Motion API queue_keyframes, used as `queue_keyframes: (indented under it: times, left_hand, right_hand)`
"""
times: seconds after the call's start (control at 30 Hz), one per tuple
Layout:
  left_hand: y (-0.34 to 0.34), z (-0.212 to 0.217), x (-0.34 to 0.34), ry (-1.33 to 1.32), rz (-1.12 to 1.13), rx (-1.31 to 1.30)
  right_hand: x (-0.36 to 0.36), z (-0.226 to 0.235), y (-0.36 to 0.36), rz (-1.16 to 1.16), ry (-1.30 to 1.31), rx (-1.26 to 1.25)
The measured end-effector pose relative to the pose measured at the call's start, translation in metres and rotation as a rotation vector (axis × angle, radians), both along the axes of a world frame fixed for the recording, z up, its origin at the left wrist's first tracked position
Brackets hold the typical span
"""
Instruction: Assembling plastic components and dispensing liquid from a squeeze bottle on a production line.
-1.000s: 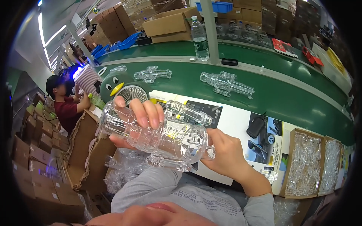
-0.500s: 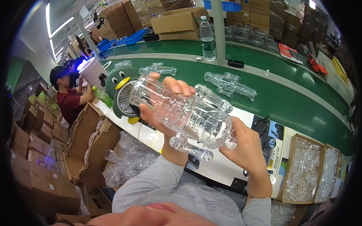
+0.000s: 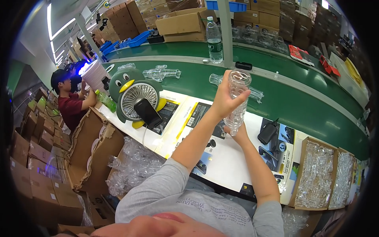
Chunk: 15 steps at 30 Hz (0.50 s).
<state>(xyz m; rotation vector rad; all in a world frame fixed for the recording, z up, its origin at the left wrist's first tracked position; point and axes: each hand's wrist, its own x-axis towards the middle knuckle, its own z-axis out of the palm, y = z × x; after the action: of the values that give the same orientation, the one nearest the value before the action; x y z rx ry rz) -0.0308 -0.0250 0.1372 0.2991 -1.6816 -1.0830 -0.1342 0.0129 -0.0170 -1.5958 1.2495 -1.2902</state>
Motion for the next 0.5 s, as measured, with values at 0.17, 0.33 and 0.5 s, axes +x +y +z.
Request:
queue_keyframes:
  times: [0.17,0.33,0.5]
  left_hand:
    - [0.009,-0.005,-0.003,-0.026,0.067,-0.109]
    - [0.028,0.023,0.010,-0.022,-0.012,-0.034]
    - [0.005,-0.014,0.011,0.043,0.117,-0.070]
  right_hand:
    - [0.003,0.004,0.008,-0.004,-0.057,-0.023]
    - [0.008,0.018,0.018,-0.038,-0.040,-0.052]
    - [0.009,-0.022,-0.007,-0.003,0.277,-0.153]
